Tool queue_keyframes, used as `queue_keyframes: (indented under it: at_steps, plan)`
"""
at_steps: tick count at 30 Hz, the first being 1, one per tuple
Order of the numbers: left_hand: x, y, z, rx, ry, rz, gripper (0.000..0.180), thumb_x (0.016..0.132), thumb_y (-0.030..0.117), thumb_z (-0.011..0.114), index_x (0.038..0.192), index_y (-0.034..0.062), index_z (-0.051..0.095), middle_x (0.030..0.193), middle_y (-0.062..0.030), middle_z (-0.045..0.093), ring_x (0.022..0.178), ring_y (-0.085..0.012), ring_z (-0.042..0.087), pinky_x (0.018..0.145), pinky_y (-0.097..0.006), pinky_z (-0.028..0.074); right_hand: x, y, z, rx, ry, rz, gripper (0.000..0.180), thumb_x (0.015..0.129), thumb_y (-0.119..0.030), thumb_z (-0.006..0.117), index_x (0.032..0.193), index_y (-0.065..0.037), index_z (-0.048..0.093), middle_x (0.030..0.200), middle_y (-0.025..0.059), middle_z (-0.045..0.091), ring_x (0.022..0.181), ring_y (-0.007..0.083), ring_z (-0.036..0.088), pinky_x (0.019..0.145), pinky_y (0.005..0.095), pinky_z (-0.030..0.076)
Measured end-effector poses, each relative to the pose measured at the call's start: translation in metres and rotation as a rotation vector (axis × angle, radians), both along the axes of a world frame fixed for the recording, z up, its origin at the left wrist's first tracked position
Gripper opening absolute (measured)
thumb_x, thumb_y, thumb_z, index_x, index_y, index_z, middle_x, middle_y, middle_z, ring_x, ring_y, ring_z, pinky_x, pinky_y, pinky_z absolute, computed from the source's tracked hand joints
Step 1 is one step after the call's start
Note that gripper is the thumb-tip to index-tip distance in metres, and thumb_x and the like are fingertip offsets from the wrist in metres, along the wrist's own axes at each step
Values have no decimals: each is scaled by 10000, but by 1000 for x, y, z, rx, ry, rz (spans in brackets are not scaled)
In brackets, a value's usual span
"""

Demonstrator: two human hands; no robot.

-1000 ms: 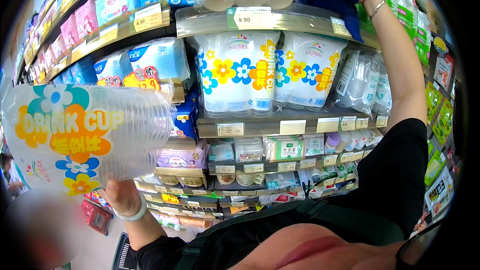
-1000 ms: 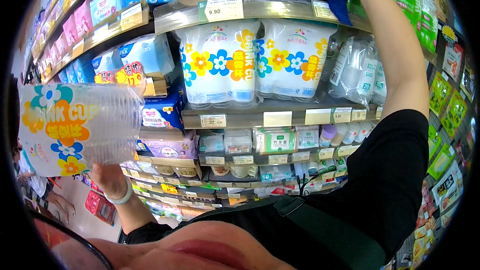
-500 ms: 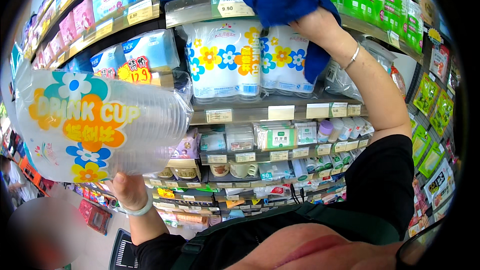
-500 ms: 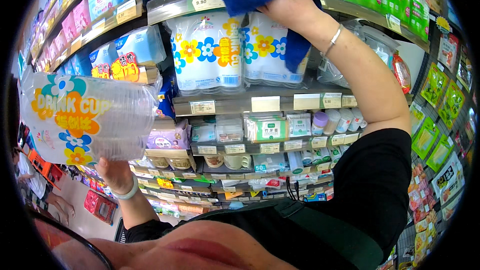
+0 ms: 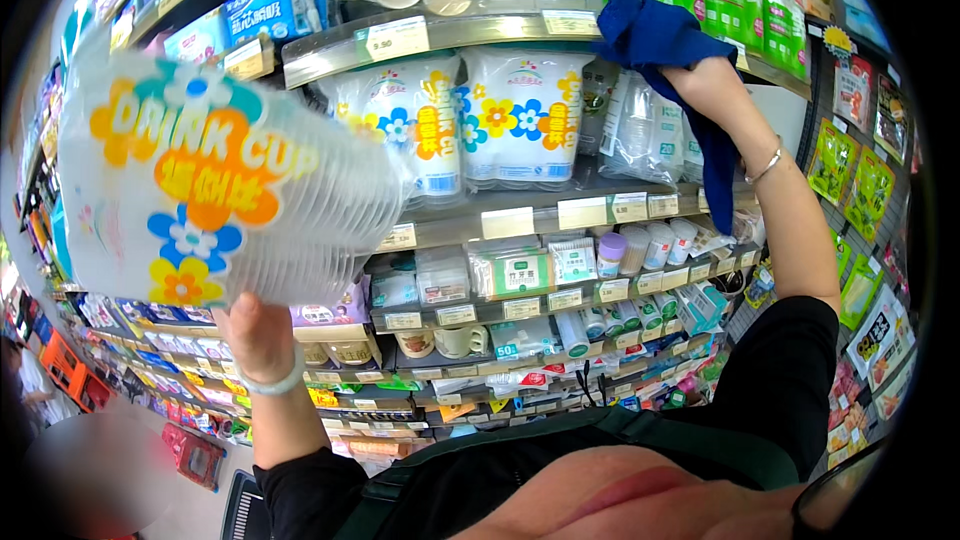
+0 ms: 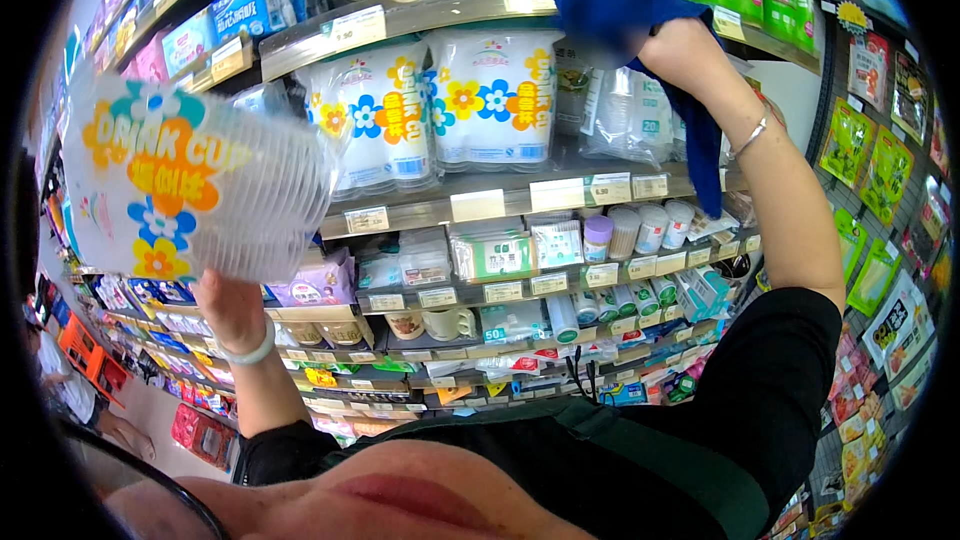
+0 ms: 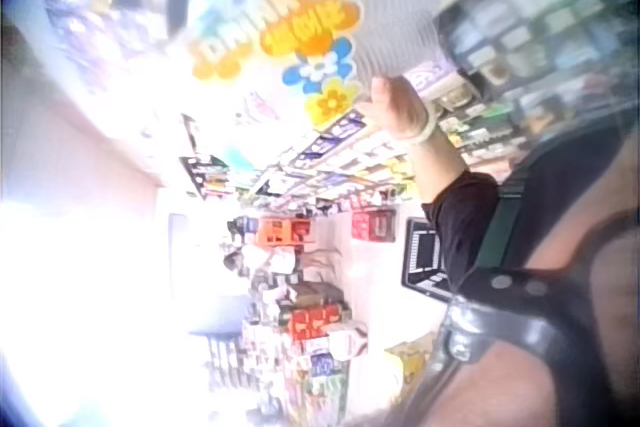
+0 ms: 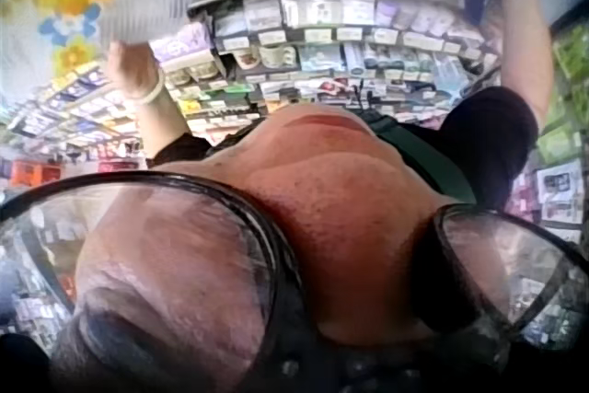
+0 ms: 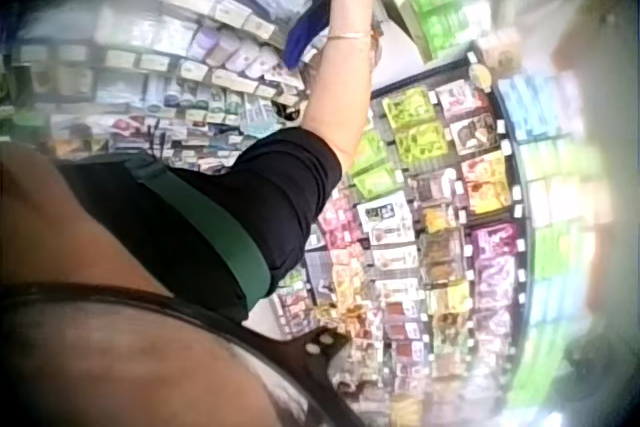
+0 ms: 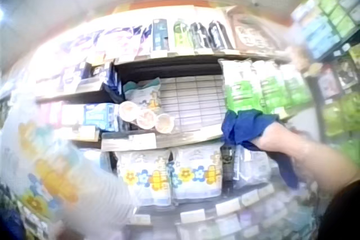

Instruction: The person wipes the shelves in a grocery store aisle using a blue cloth. They clean the shelf edges and surfaces while moving along the aisle, occasionally picking up and rearranging items like plastic cups and boxes to reach the areas behind them.

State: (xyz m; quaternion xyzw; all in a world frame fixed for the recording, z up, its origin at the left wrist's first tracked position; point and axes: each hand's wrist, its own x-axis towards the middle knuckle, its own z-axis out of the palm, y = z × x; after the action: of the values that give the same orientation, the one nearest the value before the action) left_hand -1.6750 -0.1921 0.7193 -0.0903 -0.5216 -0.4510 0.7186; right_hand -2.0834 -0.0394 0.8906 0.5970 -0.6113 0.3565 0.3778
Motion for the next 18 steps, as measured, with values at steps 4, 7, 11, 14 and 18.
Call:
queue_keyframes:
  at_steps: [4,7,11,14,18]
  plan:
    - [-50,8,67,-251,-53,56,574,703,153,601,1201,22,346,1199,-79,422,1129,-224,391,962,-378,279,-31,44,6,-114,-296,210,308,786,-206,487,1010,-7,558,902,59,585,782,117,514,720,218,395]
    - [-101,14,137,-334,-35,131,535,646,107,667,1103,26,401,995,-81,492,965,-197,481,870,-323,368,-50,72,-1,-297,-225,396,305,816,-185,473,1039,11,544,935,58,568,846,134,512,783,239,383]
    - [-155,9,209,-588,-192,352,521,708,137,654,1110,-24,364,1033,-101,480,963,-171,487,827,-267,398,-48,84,-19,-318,-427,588,346,816,-164,458,1094,37,499,1092,82,518,1000,155,477,890,257,333]
    - [-207,13,234,-611,-119,77,642,649,6,667,1168,-4,288,1071,-104,472,974,-185,476,844,-283,400,-58,96,-47,-254,-384,583,355,797,-94,448,1118,57,462,1101,96,506,1012,148,475,901,250,326]
    - [-240,1,253,-430,-229,165,606,676,57,666,1150,-21,296,1029,-117,482,935,-179,488,810,-268,411,-57,111,-68,-266,-449,480,266,786,-71,474,1031,25,510,933,36,538,829,98,487,770,219,378]
